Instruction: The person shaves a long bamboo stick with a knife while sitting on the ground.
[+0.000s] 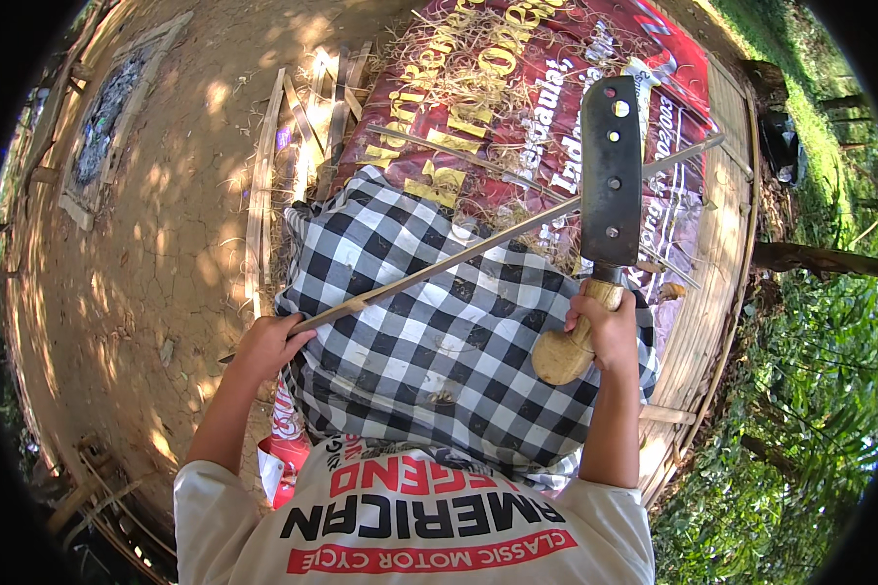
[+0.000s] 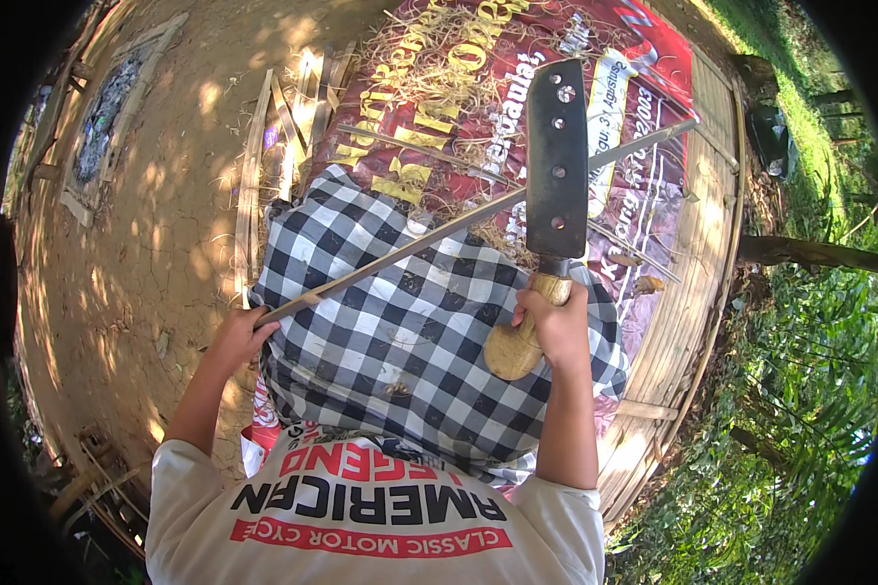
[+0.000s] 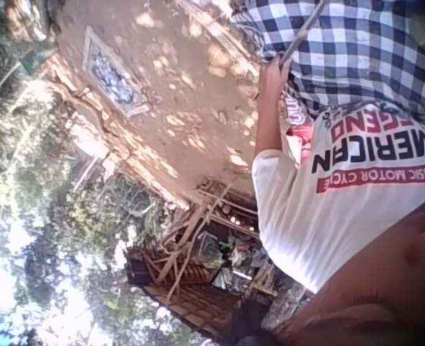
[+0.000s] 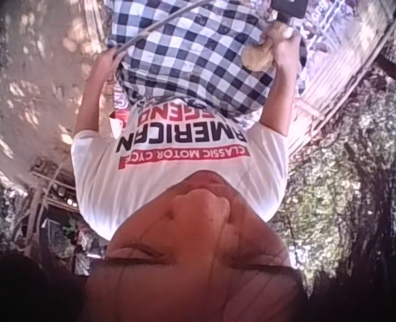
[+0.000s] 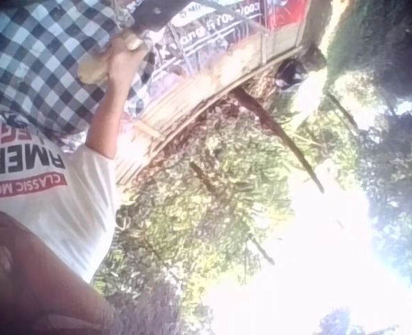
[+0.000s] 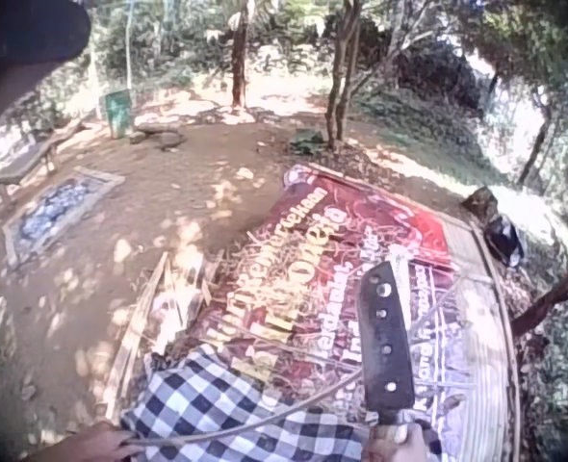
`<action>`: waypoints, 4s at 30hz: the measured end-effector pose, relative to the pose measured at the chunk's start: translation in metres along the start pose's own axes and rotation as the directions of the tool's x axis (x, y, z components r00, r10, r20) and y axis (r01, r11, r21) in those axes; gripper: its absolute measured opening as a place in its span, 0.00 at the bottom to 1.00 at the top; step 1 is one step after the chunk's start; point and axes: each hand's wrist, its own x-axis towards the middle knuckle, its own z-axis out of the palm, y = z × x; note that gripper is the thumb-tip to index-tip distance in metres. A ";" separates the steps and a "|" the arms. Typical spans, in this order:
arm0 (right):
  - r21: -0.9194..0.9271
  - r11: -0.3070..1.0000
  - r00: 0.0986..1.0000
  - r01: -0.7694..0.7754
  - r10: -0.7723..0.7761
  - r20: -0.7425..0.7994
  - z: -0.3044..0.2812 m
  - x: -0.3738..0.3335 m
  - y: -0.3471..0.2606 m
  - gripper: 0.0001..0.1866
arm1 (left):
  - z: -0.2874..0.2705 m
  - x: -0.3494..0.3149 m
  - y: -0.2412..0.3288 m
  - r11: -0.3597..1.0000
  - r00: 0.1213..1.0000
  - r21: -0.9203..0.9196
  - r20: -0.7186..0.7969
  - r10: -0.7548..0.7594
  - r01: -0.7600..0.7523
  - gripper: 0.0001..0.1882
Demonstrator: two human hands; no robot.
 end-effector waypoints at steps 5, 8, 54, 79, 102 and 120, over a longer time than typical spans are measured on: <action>0.107 0.989 0.994 -0.106 0.103 0.026 -0.012 -0.001 0.014 0.05 | -0.008 0.007 -0.002 0.997 0.999 0.082 0.037 -0.021 0.018 0.18; 0.129 0.986 0.991 -0.108 0.098 0.087 -0.026 0.001 0.000 0.07 | -0.008 0.009 -0.002 1.000 0.997 -0.007 0.076 -0.027 0.028 0.18; -0.042 0.973 0.955 -0.225 0.229 0.189 -0.017 -0.007 -0.003 0.09 | 0.011 0.009 -0.031 0.990 0.987 0.070 -0.098 0.130 -0.123 0.19; -0.167 0.986 0.989 -0.021 0.044 0.140 -0.010 -0.036 -0.005 0.13 | 0.009 0.006 -0.021 0.999 1.000 0.032 -0.031 0.002 -0.001 0.20; -0.109 0.989 0.971 -0.098 0.119 0.209 0.008 -0.045 0.011 0.14 | 0.007 0.010 -0.022 1.000 1.000 0.016 -0.021 0.017 -0.017 0.20; -0.034 0.999 0.999 0.019 -0.018 0.028 -0.009 -0.038 -0.016 0.12 | 0.013 0.011 -0.016 0.999 1.000 -0.025 -0.008 -0.020 0.020 0.21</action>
